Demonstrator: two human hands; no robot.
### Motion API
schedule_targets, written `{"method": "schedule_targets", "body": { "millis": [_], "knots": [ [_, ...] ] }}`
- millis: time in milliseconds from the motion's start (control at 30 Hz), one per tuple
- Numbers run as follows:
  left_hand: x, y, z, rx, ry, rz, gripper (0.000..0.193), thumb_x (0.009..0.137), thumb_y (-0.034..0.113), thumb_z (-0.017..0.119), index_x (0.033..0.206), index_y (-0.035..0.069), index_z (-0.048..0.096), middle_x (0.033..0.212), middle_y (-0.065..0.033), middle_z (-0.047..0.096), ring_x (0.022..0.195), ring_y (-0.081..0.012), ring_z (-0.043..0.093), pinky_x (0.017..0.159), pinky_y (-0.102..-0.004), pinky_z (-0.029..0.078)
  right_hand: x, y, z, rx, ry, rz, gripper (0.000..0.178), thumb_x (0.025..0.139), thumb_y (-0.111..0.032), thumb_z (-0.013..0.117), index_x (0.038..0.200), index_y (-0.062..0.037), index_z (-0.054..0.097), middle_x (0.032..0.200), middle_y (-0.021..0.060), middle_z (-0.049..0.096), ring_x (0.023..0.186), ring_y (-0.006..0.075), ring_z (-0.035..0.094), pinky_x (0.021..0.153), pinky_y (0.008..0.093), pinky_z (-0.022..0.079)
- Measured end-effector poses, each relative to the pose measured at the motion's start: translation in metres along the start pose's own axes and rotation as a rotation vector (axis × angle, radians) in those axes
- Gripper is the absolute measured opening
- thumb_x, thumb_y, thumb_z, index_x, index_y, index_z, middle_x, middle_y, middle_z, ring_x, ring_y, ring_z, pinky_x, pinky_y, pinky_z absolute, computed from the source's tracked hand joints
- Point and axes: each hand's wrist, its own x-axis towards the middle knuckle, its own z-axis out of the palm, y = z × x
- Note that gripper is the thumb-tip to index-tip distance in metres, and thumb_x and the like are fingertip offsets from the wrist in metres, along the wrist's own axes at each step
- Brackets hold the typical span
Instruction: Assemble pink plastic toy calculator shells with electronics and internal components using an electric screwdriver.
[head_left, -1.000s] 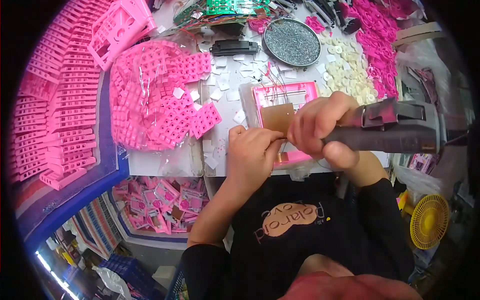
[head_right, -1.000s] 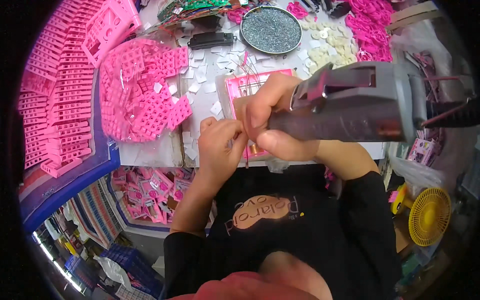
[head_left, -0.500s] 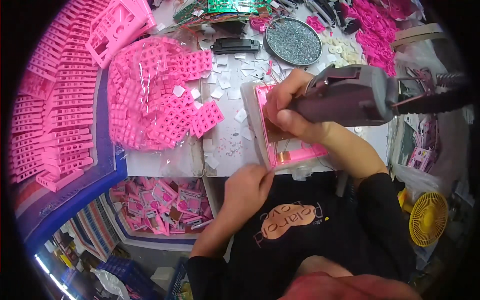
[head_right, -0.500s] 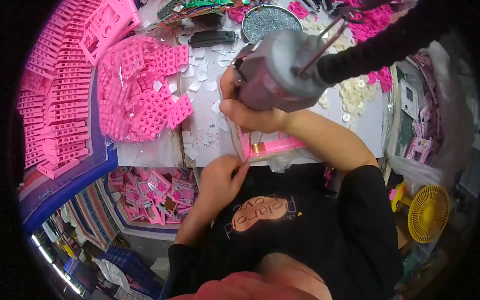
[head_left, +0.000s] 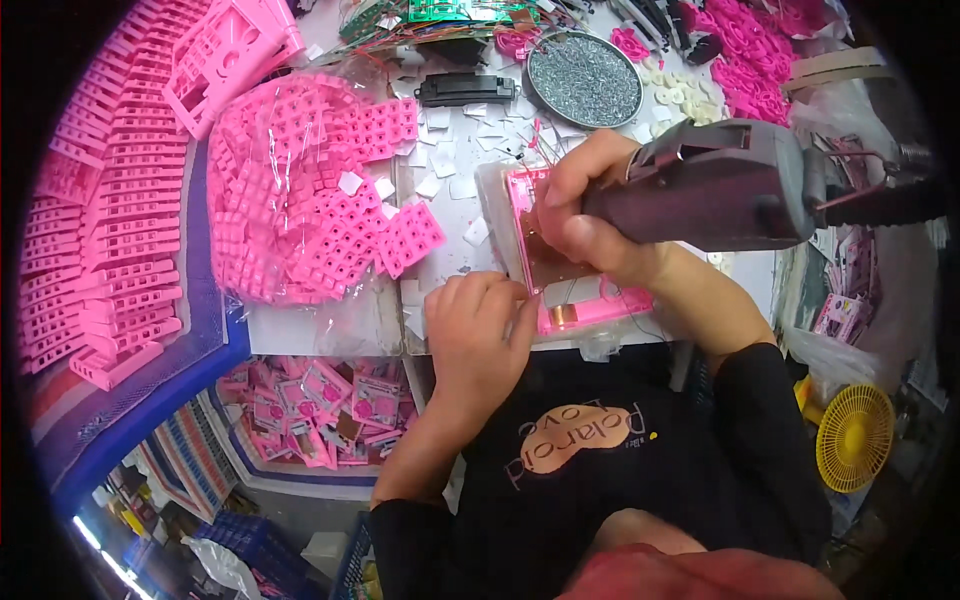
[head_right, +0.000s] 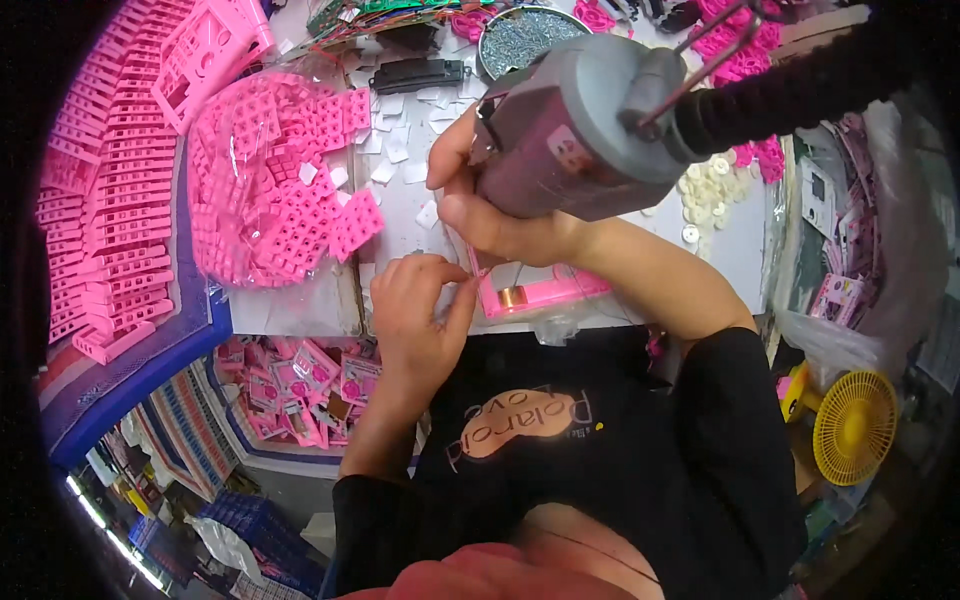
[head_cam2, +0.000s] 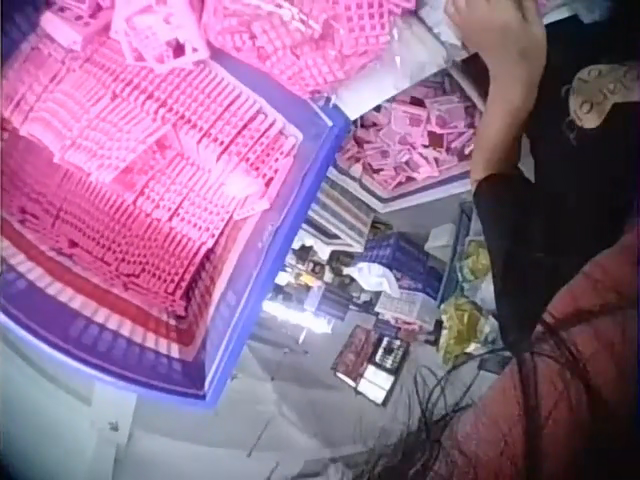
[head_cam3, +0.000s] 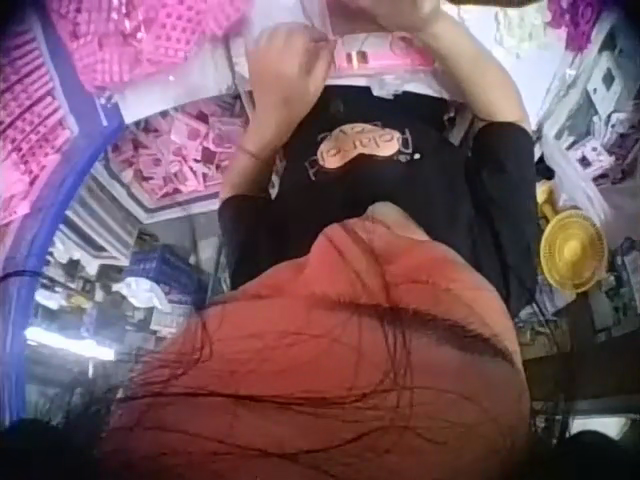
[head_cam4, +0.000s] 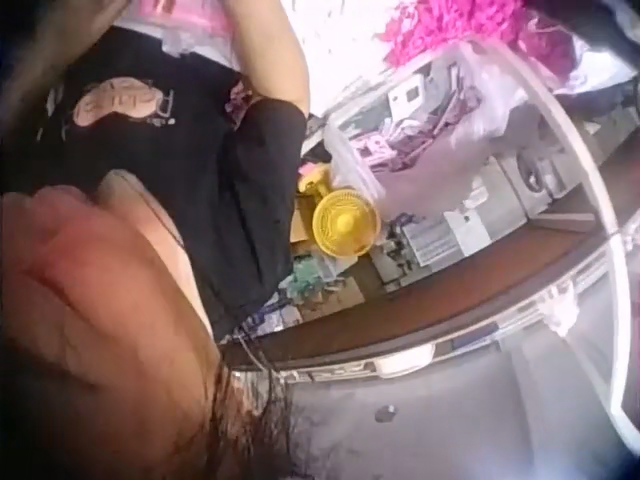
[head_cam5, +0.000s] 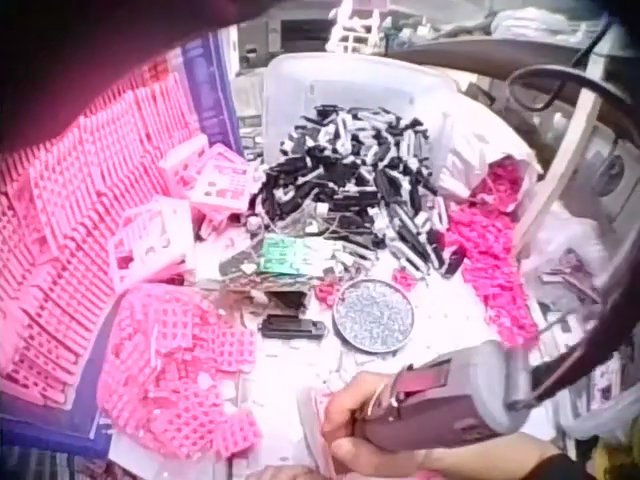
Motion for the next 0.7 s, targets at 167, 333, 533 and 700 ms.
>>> {"method": "schedule_targets", "body": {
  "millis": [167,333,533,700],
  "knots": [
    [0.000,-0.006,0.002,0.024,0.027,-0.002,0.015,0.078,0.013,0.077,0.088,0.010,0.066,0.089,-0.0034,0.062,0.088,-0.0243,0.059,0.083,-0.0398,0.038,0.002,-0.003,0.008,0.041,0.018,0.046,0.028,0.092,-0.018,0.070,0.103,-0.0044,0.048,0.074,0.0065,0.057,0.063,0.0111,0.052,0.060,0.0297,0.048],
    [-0.001,-0.004,0.003,0.006,0.056,0.013,0.013,0.078,0.011,0.077,0.086,0.009,0.067,0.088,-0.0053,0.063,0.087,-0.0263,0.060,0.081,-0.0396,0.038,0.005,0.003,0.006,-0.067,-0.049,0.041,0.025,0.092,-0.017,0.069,0.098,-0.0060,0.047,0.074,0.0062,0.057,0.064,0.0107,0.052,0.058,0.0288,0.045],
    [-0.005,0.000,0.001,-0.013,-0.025,0.098,0.014,0.077,0.013,0.078,0.087,0.010,0.070,0.087,-0.0045,0.063,0.086,-0.0263,0.059,0.079,-0.0401,0.039,0.005,0.008,0.004,-0.287,-0.116,-0.059,0.024,0.092,-0.014,0.068,0.092,-0.0072,0.045,0.074,0.0051,0.057,0.063,0.0101,0.049,0.057,0.0277,0.043],
    [0.002,0.006,0.003,0.064,-0.194,0.205,0.013,0.076,0.014,0.076,0.088,0.012,0.071,0.087,-0.0039,0.061,0.083,-0.0256,0.057,0.078,-0.0415,0.040,0.003,0.012,0.010,-0.118,-0.003,0.002,0.024,0.090,-0.011,0.069,0.098,-0.0064,0.047,0.073,0.0046,0.056,0.064,0.0104,0.052,0.057,0.0275,0.044]
  ]
}}
